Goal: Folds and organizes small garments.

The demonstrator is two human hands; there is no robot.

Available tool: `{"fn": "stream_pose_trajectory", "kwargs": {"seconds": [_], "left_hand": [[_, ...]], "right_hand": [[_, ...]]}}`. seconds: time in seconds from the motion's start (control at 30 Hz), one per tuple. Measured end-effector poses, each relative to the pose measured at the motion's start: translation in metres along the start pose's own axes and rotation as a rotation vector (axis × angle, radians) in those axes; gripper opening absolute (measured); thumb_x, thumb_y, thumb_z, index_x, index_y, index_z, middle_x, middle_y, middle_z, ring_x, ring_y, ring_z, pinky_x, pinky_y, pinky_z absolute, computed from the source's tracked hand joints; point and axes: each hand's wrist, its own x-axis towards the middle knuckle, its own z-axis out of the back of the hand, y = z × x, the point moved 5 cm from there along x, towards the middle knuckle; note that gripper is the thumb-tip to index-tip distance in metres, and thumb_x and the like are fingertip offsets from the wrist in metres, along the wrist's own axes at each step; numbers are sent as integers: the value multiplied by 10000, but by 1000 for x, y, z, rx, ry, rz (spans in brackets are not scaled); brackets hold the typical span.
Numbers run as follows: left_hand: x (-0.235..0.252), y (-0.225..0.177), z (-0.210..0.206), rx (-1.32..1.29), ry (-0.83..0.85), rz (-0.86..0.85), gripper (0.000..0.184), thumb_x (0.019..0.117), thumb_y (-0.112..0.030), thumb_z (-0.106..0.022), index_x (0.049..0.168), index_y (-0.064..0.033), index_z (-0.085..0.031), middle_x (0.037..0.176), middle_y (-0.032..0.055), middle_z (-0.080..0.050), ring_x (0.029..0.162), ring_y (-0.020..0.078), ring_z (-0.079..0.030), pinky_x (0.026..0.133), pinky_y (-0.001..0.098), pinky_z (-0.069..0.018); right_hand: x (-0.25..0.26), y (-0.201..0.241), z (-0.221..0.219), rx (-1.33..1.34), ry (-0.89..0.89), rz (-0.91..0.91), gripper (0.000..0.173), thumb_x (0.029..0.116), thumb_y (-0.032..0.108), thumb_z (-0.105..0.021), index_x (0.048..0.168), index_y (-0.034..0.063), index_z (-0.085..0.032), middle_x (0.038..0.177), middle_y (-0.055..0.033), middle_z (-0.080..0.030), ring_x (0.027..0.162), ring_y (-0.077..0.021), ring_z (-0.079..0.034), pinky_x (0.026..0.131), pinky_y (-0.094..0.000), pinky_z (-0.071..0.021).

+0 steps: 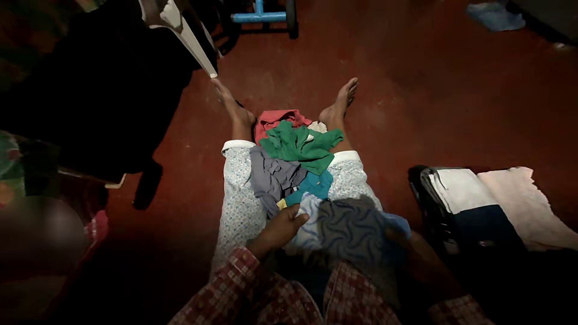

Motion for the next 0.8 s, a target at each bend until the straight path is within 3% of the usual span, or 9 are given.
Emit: {"fn": "stream_pose_trajectory", "kwargs": {"seconds": [0.13, 0.33, 0.43, 0.53, 0.63, 0.7, 0.8], "left_hand": [[-5, -9, 2, 0, -94, 6, 223, 1068, -207, -521, 1188, -29, -584, 869, 36, -616, 652, 73, -561, 604, 258, -492], [-1, 15, -1, -14, -91, 59, 226, 1060, -224, -544, 1154, -27, -602, 877, 42, -614, 701, 84, -569, 659, 281, -500], [-4, 11, 0, -84, -84, 13, 218, 1053, -205, -549, 1177, -31, -596, 909, 33, -643, 748, 77, -614, 694, 275, -532], [-8, 3, 2, -101, -89, -38, 157, 1038, -183, -571, 1130, -58, -597, 806, -18, -608, 643, 44, -557, 595, 229, -479], [-10, -2, 2, -111, -90, -72, 126, 1038, -166, -561, 1113, -70, -595, 758, -31, -582, 589, 38, -520, 549, 214, -448], [-10, -4, 2, -99, -85, -78, 141, 1046, -170, -549, 1131, -67, -594, 778, -21, -593, 604, 41, -537, 560, 215, -461], [-8, -4, 1, -87, -83, -59, 139, 1049, -164, -547, 1131, -61, -591, 790, -14, -598, 622, 44, -549, 580, 220, -471]], "right_hand": [[-7, 14, -3, -124, -76, 133, 228, 976, 117, -618, 1175, 6, -626, 930, -17, -735, 808, -90, -718, 746, -285, -627], [-7, 3, 8, -177, -80, 21, 237, 1046, 165, -520, 1181, 6, -633, 938, -32, -725, 813, -92, -709, 747, -295, -619], [-7, 3, 6, -163, -83, 0, 236, 1010, 132, -573, 1198, -1, -626, 953, -47, -727, 819, -113, -715, 747, -310, -624], [-3, 7, 4, -168, -46, 14, 225, 974, 67, -614, 1184, -14, -627, 971, -75, -729, 829, -147, -721, 751, -340, -628], [1, 19, 7, -341, -47, 127, 300, 925, 59, -668, 1216, -9, -639, 1004, -84, -725, 856, -137, -714, 768, -332, -622], [2, 35, 8, -477, -102, 205, 265, 916, 63, -687, 1165, -12, -634, 908, -58, -671, 771, -94, -649, 704, -293, -574], [3, 51, 7, -452, -90, 223, 199, 917, 43, -667, 1115, 24, -658, 835, -16, -692, 702, -59, -660, 636, -242, -578]]}}
